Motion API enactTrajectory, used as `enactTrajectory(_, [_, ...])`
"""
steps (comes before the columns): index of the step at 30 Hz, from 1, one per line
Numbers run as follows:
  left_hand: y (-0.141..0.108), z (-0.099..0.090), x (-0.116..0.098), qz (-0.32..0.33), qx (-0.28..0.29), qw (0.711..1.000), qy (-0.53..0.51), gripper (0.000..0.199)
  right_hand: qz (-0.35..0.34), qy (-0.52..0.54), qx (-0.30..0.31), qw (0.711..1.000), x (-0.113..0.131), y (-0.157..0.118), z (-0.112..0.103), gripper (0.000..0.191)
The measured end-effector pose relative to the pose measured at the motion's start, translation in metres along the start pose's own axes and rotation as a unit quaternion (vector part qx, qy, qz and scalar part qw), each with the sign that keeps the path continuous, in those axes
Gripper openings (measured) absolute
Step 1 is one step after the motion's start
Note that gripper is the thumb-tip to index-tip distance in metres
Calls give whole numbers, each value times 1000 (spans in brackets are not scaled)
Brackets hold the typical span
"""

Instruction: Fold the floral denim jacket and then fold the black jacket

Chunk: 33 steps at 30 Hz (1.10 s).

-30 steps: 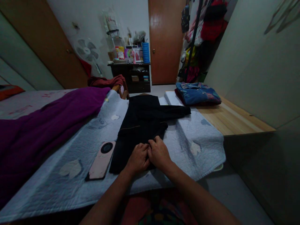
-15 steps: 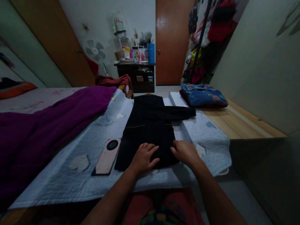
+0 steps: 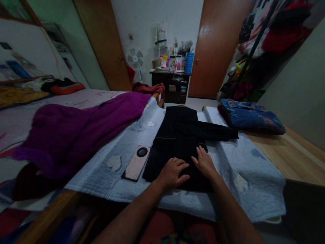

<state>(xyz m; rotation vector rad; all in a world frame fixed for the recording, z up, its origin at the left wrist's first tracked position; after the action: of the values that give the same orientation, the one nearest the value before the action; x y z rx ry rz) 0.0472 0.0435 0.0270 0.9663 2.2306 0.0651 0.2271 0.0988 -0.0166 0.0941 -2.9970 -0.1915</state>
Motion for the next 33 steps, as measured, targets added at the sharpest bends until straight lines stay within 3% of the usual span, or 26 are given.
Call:
enactTrajectory(3, [-5,-19,15,-68,-98,993,23,34,-10,-5,14,1000,-7,5,-4,59])
enactTrajectory(6, [-18,-47,36,-189,-179,959,115,32,-16,-22,-16,1000,8,10,-23,55])
enactTrajectory(10, [-36,-68,53,-319,-141,918,190,31,-117,27,-75,990,70,9,-48,47])
enactTrajectory(13, [-47,-72,52,-359,-106,903,209,31,-202,70,-55,975,116,0,-46,47])
enactTrajectory(16, [-53,-71,51,-376,-88,897,217,33,-220,65,7,973,136,-7,-29,52])
enactTrajectory(19, [-57,-73,55,-398,-87,893,190,42,-207,39,48,976,137,-11,-16,49])
enactTrajectory(22, [-53,-77,55,-375,-130,912,102,46,-208,30,46,977,135,-12,-14,49])
enactTrajectory(26, [-37,-76,38,-274,-198,941,-13,38,-213,39,39,975,134,-12,-10,52])
enactTrajectory(29, [-26,-63,18,-204,-197,958,-47,39,-220,83,32,972,128,-9,-1,56])
enactTrajectory(33, [-19,-41,3,-155,-175,971,-56,46,-202,226,24,953,112,1,4,60])
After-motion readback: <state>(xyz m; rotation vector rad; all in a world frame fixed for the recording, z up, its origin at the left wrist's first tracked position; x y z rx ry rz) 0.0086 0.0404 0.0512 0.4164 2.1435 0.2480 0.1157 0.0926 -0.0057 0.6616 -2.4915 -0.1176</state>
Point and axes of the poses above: each hand's wrist, its own y-axis towards the middle knuckle, its own z-axis out of the palm, x = y × z, the point moved 5 cm from there along y, towards the middle knuckle, and after that the axes turned 11 degrees about -y, right-handed, at the moved point
